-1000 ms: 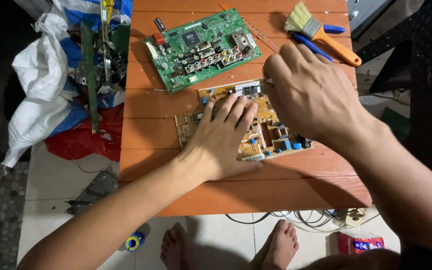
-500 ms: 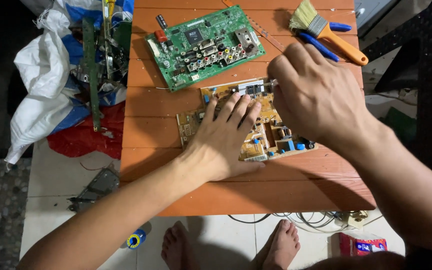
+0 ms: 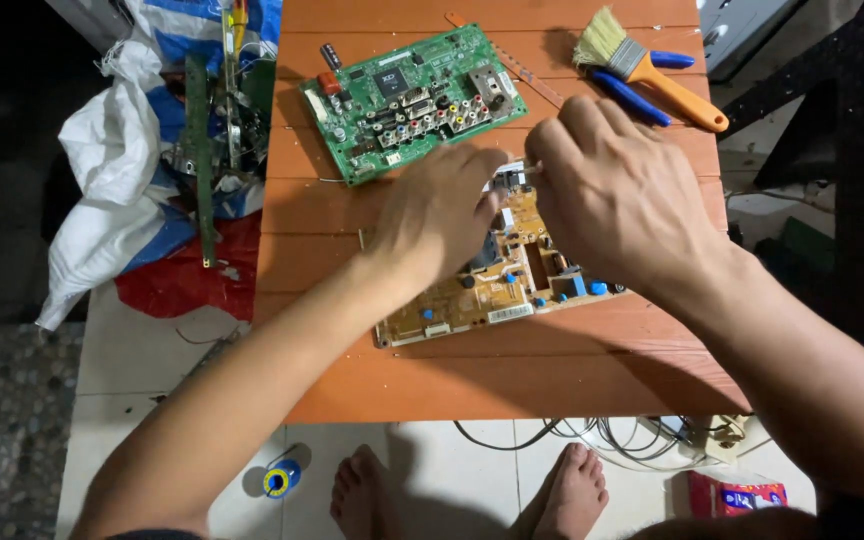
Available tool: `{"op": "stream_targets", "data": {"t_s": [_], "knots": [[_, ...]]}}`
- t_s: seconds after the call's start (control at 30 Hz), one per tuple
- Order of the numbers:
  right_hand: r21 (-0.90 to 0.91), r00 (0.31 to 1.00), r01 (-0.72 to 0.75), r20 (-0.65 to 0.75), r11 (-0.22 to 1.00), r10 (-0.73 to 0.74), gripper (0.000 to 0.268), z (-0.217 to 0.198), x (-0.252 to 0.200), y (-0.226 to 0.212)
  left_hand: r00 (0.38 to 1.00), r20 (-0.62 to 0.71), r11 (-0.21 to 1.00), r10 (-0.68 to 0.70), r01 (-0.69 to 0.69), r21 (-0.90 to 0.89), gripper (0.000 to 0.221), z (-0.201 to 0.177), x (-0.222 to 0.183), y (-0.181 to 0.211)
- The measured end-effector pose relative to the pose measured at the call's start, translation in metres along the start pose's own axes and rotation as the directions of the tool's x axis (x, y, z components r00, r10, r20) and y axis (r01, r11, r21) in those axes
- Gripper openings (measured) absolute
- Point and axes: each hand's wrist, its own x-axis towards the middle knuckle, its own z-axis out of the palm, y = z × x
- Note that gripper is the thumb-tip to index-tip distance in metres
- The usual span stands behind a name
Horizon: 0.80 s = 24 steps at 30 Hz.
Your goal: Removing electronic components from circuit boards using a soldering iron, pliers, and a brush.
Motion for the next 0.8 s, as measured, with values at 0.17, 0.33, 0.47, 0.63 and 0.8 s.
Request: {"op": "stream_targets", "data": {"t_s": [0.17, 0.33, 0.47, 0.63, 0.8], "knots": [[-0.001, 0.998, -0.065, -0.016, 0.998, 0.065, 0.007, -0.002, -0.003, 0.006, 0.967, 0.204, 0.974, -0.155, 0.116, 0.195, 0.014, 0.030, 0.019, -0.019], [0.031, 0.997, -0.060, -0.054, 0.998, 0.062, 0.012, -0.001, -0.016, 0.014, 0.967, 0.194, 0.977, -0.165, 0.134, 0.166, 0.021, 0.044, 0.022, -0.026], [0.058, 0.998, -0.009, -0.057, 0.998, 0.013, 0.004, -0.005, -0.023, 0.013, 0.988, 0.153, 0.953, -0.027, -0.021, 0.302, 0.030, 0.055, 0.024, -0.031], [0.079, 0.991, -0.031, -0.125, 0.996, 0.041, 0.003, -0.012, -0.032, 0.019, 0.950, 0.280, 0.936, -0.137, 0.031, 0.351, 0.016, 0.058, 0.027, -0.020], [0.000, 0.986, -0.099, -0.138, 0.995, 0.098, 0.014, 0.007, -0.051, 0.039, 0.916, 0.339, 0.880, -0.215, 0.031, 0.474, 0.022, 0.047, 0.035, -0.003]]}}
